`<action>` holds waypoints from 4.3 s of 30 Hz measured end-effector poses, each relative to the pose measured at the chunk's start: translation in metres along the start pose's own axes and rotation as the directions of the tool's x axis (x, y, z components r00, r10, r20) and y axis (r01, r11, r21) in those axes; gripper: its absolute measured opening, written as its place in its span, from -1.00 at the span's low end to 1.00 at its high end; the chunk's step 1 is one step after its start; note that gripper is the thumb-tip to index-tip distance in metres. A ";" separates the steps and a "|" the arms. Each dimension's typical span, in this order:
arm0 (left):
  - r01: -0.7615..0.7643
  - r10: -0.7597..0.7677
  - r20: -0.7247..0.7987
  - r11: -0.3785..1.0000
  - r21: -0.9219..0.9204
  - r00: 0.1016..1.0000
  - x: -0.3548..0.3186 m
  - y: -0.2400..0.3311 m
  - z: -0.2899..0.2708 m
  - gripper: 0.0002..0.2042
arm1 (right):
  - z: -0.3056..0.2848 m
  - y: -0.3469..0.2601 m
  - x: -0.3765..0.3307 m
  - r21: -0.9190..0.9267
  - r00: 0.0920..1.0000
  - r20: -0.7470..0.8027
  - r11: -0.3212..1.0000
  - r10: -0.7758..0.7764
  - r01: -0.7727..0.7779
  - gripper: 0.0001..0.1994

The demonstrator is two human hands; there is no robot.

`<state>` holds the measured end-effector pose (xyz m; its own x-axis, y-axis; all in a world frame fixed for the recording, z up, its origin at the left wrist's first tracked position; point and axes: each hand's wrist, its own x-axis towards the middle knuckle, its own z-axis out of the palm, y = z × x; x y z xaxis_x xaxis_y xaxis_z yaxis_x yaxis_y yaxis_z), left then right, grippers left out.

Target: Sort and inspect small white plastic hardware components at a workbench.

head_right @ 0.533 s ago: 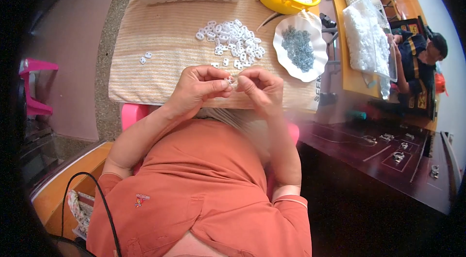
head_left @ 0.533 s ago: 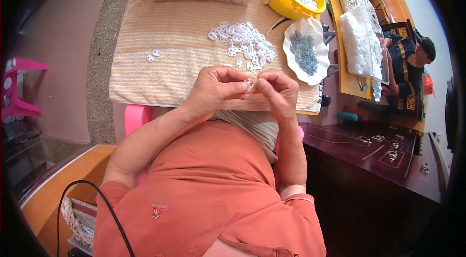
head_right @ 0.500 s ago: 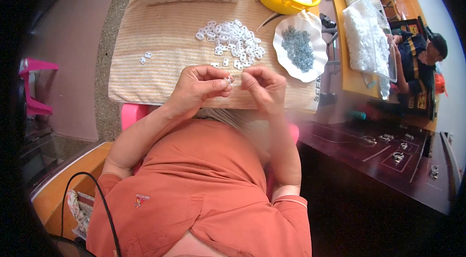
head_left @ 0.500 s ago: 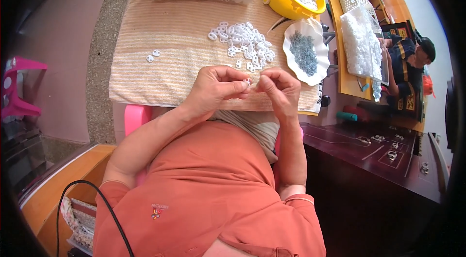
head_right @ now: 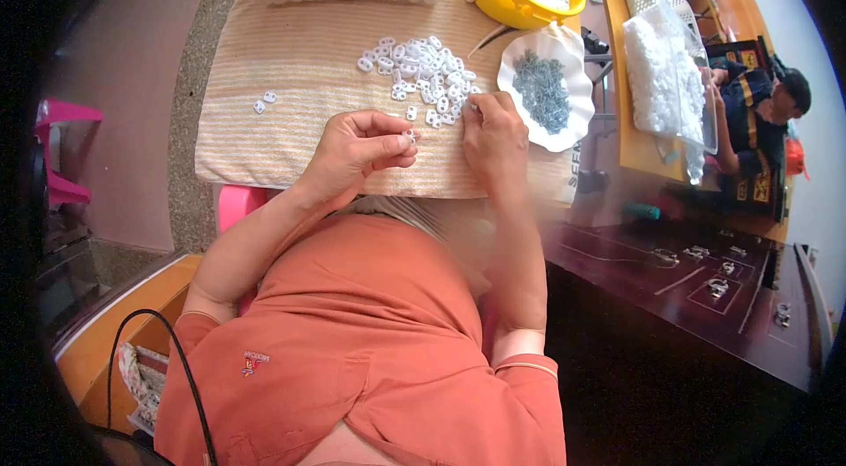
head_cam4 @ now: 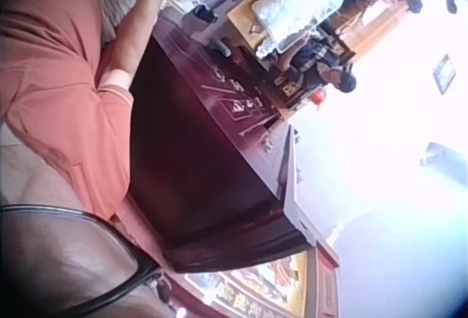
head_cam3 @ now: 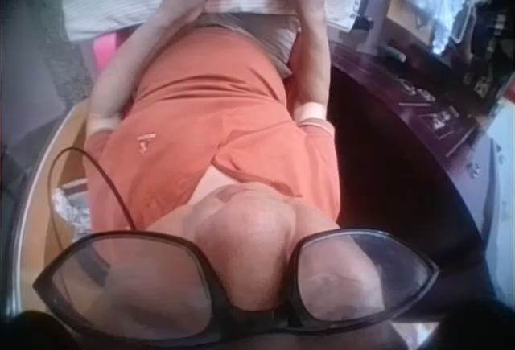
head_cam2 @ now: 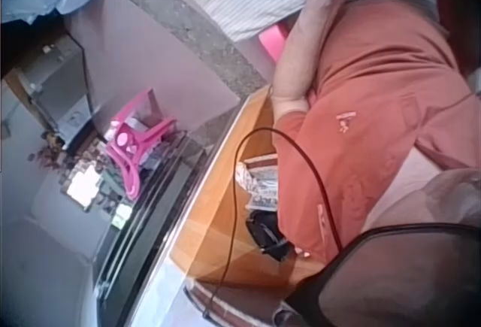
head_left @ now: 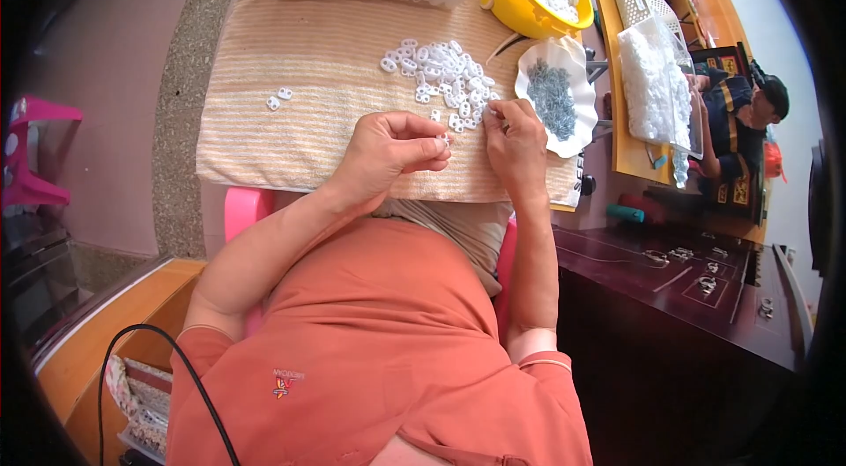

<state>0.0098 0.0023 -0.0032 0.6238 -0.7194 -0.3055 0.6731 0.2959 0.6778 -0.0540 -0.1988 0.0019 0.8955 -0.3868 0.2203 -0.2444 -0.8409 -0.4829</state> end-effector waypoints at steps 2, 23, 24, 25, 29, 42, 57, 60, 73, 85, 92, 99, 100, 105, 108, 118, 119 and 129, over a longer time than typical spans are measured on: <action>-0.003 0.003 -0.002 1.000 0.000 1.000 0.000 0.001 0.000 -0.84 | 0.000 0.000 0.000 -0.005 1.000 0.007 1.000 0.009 -0.009 -0.89; 0.018 -0.018 -0.001 1.000 0.003 1.000 0.001 -0.002 -0.002 -0.87 | -0.003 0.001 0.000 0.003 0.996 0.083 1.000 0.013 -0.013 -0.85; 0.017 -0.017 0.002 1.000 0.000 1.000 0.002 -0.002 -0.002 -0.88 | -0.003 0.002 0.000 0.007 0.997 0.071 1.000 -0.013 0.013 -0.84; 0.017 -0.017 0.003 1.000 0.000 1.000 0.001 -0.002 -0.002 -0.88 | -0.003 0.002 -0.001 0.011 0.998 0.058 0.999 -0.039 0.039 -0.82; 0.019 -0.019 0.000 1.000 0.005 1.000 0.001 -0.002 -0.002 -0.88 | -0.003 0.005 -0.002 -0.001 0.996 0.089 0.999 -0.032 0.032 -0.83; 0.033 -0.033 -0.010 0.999 0.017 0.999 0.001 0.000 -0.001 -0.87 | -0.005 0.001 -0.012 -0.179 0.987 -0.036 0.973 -0.154 0.145 -0.91; 0.046 -0.045 -0.014 0.999 0.022 0.999 0.001 -0.003 -0.001 -0.86 | -0.010 0.011 -0.018 0.055 0.995 0.001 0.994 -0.098 0.098 -0.83; 0.042 -0.042 -0.001 0.999 0.011 0.999 0.001 -0.003 -0.001 -0.87 | -0.012 0.005 -0.015 -0.012 0.994 0.030 0.995 -0.100 0.101 -0.84; 0.046 -0.046 0.009 0.999 0.008 0.999 0.002 -0.005 -0.002 -0.88 | -0.014 0.007 -0.013 0.025 0.985 0.068 0.987 -0.157 0.156 -0.82; 0.049 -0.049 -0.009 0.999 0.012 0.999 0.000 -0.003 -0.001 -0.87 | -0.017 0.010 -0.020 0.531 0.982 0.183 0.836 0.045 -0.137 -0.80; 0.049 -0.049 0.004 0.999 0.021 0.999 0.001 -0.003 0.000 -0.86 | -0.005 0.008 -0.027 0.664 0.986 0.155 0.745 -0.053 -0.064 -0.82; 0.041 -0.041 0.004 0.999 -0.009 0.999 0.003 -0.006 -0.004 -0.87 | 0.000 -0.006 -0.031 0.829 0.968 0.240 0.502 0.077 -0.246 -0.82; 0.041 -0.041 0.004 0.999 -0.008 0.999 0.003 -0.006 -0.004 -0.87 | 0.000 -0.006 -0.032 0.843 0.962 0.259 0.465 0.088 -0.270 -0.81; 0.035 -0.035 0.002 0.999 -0.022 0.999 0.003 -0.007 -0.004 -0.88 | -0.004 -0.011 -0.033 0.829 0.948 0.298 0.461 0.115 -0.317 -0.81; 0.044 -0.044 -0.012 0.998 -0.042 0.999 0.002 -0.005 -0.001 -0.88 | -0.005 -0.012 -0.034 0.840 0.944 0.308 0.431 0.123 -0.330 -0.81; 0.052 -0.052 -0.009 0.998 -0.036 0.999 0.001 -0.004 0.000 -0.87 | -0.002 -0.011 -0.036 0.856 0.927 0.361 0.358 0.102 -0.372 -0.72; 0.051 -0.051 -0.003 0.998 -0.039 0.999 0.001 -0.004 0.000 -0.87 | -0.002 -0.011 -0.035 0.856 0.927 0.361 0.357 0.102 -0.373 -0.72; 0.055 -0.055 0.001 0.998 -0.037 0.998 0.000 -0.004 0.001 -0.87 | -0.003 -0.009 -0.037 0.851 0.921 0.390 0.373 0.022 -0.369 -0.71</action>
<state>0.0064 0.0003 -0.0052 0.5850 -0.7356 -0.3415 0.7208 0.2787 0.6346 -0.0862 -0.1783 0.0003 0.9640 -0.2274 -0.1381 -0.1050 0.1516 -0.9828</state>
